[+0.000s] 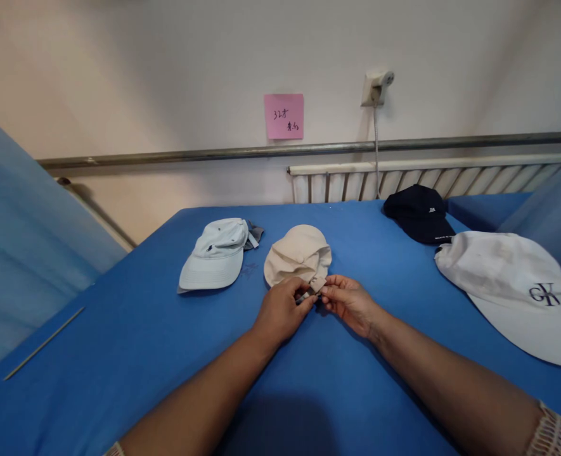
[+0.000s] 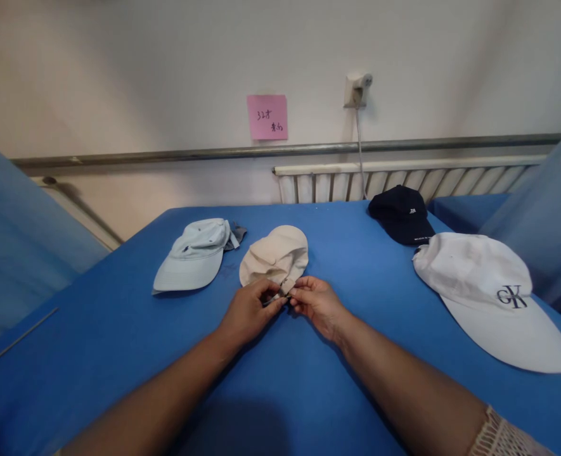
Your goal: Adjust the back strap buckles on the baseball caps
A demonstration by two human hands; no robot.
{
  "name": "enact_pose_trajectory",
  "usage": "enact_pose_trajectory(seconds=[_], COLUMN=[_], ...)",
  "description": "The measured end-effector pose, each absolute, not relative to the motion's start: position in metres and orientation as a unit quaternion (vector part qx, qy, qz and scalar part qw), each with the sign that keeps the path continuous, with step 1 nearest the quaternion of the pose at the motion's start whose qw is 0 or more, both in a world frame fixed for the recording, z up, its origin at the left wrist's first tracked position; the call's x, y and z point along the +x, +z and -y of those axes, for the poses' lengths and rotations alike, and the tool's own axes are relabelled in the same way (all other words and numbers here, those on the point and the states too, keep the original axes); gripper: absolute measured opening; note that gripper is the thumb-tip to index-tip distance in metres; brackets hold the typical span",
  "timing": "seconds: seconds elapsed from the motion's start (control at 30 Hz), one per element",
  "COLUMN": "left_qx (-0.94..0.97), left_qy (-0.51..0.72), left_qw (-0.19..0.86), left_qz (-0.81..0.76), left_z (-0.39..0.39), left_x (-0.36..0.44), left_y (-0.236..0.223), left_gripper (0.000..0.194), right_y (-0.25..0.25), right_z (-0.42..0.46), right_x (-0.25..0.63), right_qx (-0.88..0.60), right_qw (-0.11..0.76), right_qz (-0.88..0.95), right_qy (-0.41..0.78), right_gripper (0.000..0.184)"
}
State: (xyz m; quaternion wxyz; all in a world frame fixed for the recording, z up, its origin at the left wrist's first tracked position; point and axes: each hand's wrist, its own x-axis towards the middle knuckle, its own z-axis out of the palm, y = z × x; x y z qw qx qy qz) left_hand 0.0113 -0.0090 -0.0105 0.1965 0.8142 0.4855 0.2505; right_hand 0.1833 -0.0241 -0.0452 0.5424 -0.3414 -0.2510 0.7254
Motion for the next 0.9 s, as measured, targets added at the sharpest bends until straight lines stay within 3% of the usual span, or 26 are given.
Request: enact_pose_trajectory(seconds=[0.27,0.4,0.57,0.73,0.9], left_qx=[0.832,0.830,0.818,0.881,0.903], left_qy=[0.252,0.282,0.329,0.217,0.152], left_qw=[0.168,0.170,0.159,0.100,0.066], left_qz=[-0.464,-0.450,-0.444,-0.409,-0.397], left_z=[0.013,0.014,0.005,-0.004,-0.004], left_x=[0.014,0.012,0.002,-0.007,-0.010], left_y=[-0.012,-0.011,-0.005,0.002,0.008], left_gripper=[0.013,0.023,0.018,0.016,0.030], right_y=[-0.047,-0.052,-0.060,-0.062,-0.058], right_z=[0.024,0.022,0.017,0.017,0.020], right_x=[0.185,0.188,0.193,0.195,0.194], right_qx=[-0.341,-0.318,-0.293,-0.285,-0.275], right_qw=[0.507,0.539,0.551,0.547,0.536], right_qz=[0.267,0.233,0.216,0.237,0.251], right_qy=[0.745,0.744,0.751,0.751,0.758], right_gripper=[0.024,0.022,0.026,0.023,0.025])
